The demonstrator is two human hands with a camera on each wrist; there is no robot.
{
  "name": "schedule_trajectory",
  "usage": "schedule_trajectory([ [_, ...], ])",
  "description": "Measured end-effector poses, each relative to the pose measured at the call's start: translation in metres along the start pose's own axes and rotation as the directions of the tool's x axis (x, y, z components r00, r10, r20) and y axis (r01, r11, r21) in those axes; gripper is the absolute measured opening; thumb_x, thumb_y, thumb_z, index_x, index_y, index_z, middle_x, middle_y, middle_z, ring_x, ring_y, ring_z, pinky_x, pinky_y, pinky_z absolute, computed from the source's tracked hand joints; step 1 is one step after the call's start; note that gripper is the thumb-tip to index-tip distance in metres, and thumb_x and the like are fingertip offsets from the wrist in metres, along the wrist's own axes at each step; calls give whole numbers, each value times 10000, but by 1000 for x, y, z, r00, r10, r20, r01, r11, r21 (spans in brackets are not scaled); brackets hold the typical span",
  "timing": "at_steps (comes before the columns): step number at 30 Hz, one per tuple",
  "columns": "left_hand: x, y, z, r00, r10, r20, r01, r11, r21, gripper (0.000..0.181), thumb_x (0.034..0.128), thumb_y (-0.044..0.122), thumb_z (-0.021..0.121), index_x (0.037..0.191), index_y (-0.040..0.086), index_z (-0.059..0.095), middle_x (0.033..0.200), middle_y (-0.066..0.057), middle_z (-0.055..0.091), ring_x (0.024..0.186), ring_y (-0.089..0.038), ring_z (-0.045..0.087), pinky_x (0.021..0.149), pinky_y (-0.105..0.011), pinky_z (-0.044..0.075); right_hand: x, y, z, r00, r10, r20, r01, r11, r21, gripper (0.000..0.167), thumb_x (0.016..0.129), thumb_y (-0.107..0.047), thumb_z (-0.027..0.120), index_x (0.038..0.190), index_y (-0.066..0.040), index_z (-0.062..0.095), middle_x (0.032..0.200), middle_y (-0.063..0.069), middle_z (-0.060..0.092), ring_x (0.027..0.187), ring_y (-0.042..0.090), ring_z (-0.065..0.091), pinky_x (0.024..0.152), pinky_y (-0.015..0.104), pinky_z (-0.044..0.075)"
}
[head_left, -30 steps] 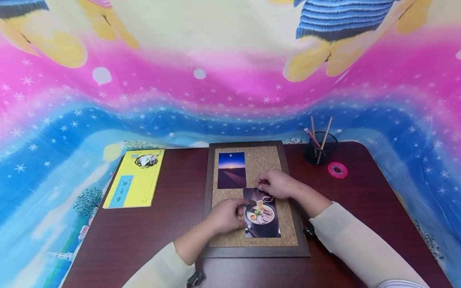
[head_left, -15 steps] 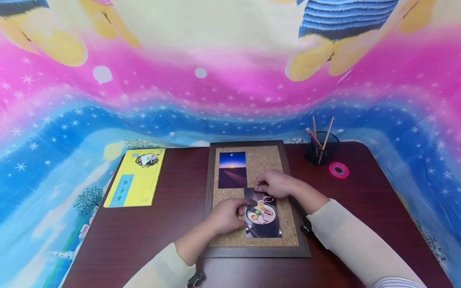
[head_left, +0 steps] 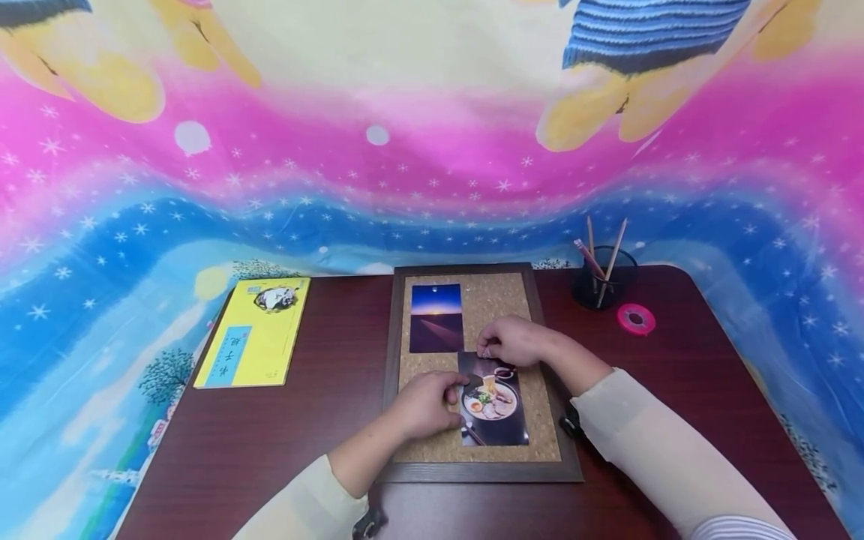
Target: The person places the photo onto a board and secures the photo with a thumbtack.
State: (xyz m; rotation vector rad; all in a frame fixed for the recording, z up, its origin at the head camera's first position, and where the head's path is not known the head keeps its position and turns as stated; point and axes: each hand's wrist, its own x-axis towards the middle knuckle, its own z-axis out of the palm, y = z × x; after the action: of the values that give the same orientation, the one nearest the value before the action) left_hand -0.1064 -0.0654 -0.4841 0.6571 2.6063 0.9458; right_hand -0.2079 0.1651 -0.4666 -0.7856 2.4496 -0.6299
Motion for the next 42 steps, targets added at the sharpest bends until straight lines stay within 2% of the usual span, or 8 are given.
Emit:
schedule_trajectory([
  [7,0,0,1,1000,-8,4,8,1000,1,603,706,144,890,1274,71,700,824,43,627,731,-54,514,761,-265,460,1,-3,-4,998,45,50,-44,999,-17,151,1019,-128,656,953,-216,759,866,-64,681,777,118,582,765,338,484],
  [12,0,-1,1,1000,-6,0,6,1000,4,611,703,148,894,1277,70,698,823,41,628,729,-55,514,760,-268,462,4,-3,-2,998,48,38,-47,999,-21,158,1014,-125,655,932,-214,756,843,-72,672,772,119,582,763,333,480],
  [19,1,-1,1,1000,-17,3,17,1000,-2,621,699,152,895,1284,80,697,832,48,626,744,-63,522,765,-275,464,2,0,1,996,74,41,-78,992,97,172,1031,-100,631,949,-190,753,764,0,678,647,128,637,649,318,523],
  [25,1,-3,2,1000,-27,3,27,1000,2,619,699,160,897,1282,88,700,829,60,621,743,-65,525,761,-276,464,2,2,2,999,42,1,-42,994,101,179,1033,-88,606,962,-173,747,739,2,667,617,124,613,630,321,503],
  [30,1,-3,2,1000,-26,3,26,1000,-3,610,700,153,894,1276,94,702,825,58,621,738,-64,523,757,-275,460,4,7,4,997,64,-29,-59,985,163,170,1027,-68,620,955,-162,741,725,11,655,617,137,619,613,315,517],
  [42,3,-3,3,1000,-26,4,26,1000,-4,615,685,149,903,1267,106,707,833,55,631,739,-55,521,747,-270,457,3,8,3,998,66,-19,-61,972,225,130,1014,-66,645,952,-122,746,706,24,657,606,151,641,588,301,538],
])
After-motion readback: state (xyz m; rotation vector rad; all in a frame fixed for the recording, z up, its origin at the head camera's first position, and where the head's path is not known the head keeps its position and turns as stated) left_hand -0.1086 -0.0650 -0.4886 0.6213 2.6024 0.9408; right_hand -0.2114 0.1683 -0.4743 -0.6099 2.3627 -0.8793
